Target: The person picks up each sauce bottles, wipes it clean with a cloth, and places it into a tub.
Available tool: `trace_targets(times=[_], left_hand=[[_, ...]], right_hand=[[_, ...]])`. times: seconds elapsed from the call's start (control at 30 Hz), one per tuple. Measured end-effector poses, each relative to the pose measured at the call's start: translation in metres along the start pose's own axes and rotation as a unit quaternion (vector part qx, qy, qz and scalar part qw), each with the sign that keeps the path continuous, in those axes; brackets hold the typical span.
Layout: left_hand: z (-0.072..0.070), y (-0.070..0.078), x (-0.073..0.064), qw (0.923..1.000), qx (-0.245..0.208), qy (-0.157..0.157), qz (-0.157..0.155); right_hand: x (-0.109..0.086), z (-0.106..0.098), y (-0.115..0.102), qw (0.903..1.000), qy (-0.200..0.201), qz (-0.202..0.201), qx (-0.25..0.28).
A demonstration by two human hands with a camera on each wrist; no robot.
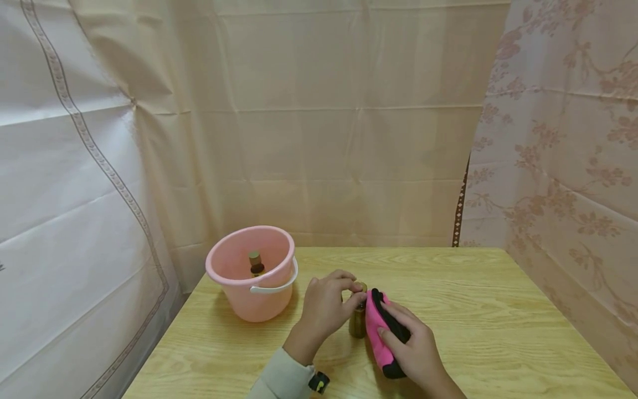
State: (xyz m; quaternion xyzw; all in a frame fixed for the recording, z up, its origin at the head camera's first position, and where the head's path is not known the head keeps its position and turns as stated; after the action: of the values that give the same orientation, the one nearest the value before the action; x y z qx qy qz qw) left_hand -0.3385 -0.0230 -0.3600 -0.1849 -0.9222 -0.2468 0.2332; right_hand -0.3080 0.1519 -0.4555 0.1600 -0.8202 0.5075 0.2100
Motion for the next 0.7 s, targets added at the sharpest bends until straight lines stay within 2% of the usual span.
trace_targets(times=[0.7], left_hand=[[0.002, -0.001, 0.001, 0.9999, -0.004, -0.01, -0.007]], right_hand=[[0.001, 0.007, 0.015, 0.9983, -0.026, 0.05, -0.016]])
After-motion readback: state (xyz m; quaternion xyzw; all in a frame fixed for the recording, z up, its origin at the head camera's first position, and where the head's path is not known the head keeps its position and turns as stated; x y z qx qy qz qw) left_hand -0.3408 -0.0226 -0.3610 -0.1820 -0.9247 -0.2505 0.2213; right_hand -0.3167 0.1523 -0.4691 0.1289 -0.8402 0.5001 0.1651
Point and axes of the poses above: each hand's wrist, its own x-axis towards the middle knuckle, its own z-axis out of the palm, y = z × x, the point moved 10 cm from there along x, towards the middle knuckle, and after that the axes turned 6 degrees about -z, right-handed, at the moved point
